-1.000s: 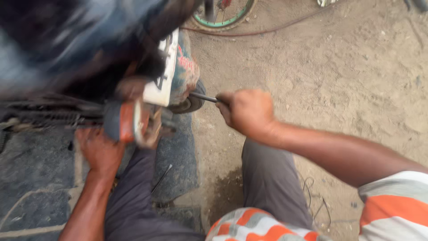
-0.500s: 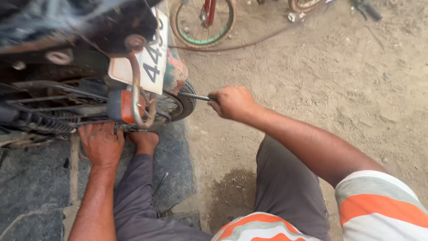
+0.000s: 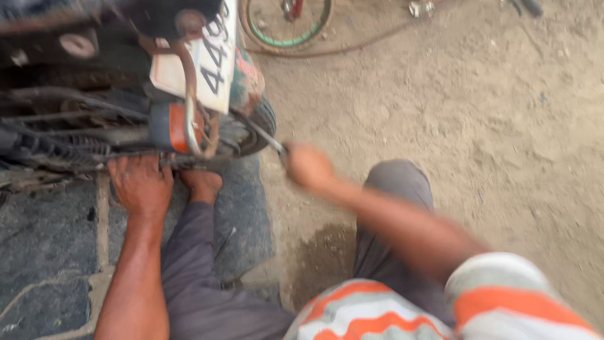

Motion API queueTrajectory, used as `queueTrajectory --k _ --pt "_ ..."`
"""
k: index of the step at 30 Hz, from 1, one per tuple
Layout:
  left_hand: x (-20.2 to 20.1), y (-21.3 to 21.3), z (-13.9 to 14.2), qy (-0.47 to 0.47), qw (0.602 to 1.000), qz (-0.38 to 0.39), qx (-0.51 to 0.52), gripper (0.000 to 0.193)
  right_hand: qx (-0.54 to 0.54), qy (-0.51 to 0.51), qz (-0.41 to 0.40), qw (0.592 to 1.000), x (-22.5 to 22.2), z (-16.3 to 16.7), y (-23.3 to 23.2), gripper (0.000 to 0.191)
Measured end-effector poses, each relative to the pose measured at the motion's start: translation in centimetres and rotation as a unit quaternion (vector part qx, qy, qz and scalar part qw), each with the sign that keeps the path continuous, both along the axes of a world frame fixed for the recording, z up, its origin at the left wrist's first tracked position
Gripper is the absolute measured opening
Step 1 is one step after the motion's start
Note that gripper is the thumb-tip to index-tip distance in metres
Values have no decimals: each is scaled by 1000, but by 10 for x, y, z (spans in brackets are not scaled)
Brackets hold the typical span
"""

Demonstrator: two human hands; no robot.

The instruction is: The person sits on the ground and uses a metal rod to tighten the spokes of a motorcycle's rear wheel. They systematically rotate the wheel and apply torque to individual spokes to adjust tension.

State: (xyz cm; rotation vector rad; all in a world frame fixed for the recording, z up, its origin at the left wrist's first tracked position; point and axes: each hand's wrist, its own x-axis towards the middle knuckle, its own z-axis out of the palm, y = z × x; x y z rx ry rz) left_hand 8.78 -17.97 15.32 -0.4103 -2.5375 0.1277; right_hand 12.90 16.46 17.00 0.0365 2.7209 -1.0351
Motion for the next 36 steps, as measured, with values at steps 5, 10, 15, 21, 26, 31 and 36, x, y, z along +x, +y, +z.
queueTrajectory --k 5,10,15,21,26,31,36 --pt "0 4 4 28 999 -23 32 19 -534 -318 -33 783 -19 -12 16 20" --pt "0 -4 -6 28 999 -30 27 24 -556 -102 -164 808 35 -68 -82 19" --pt "0 -11 -11 -4 1000 -17 21 17 -328 63 -204 920 49 -72 -123 18" --pt "-1 -6 -8 12 999 -27 41 19 -306 193 -201 910 48 -88 -156 19" --pt "-1 -7 -11 -15 999 -5 52 15 -323 136 -203 914 39 -106 -169 22" --pt "-1 -9 -14 -22 999 3 48 17 -340 165 -215 900 31 -118 -190 25" --pt "-8 -12 -21 4 999 -6 44 22 -331 176 -215 902 -1 -156 -240 37"
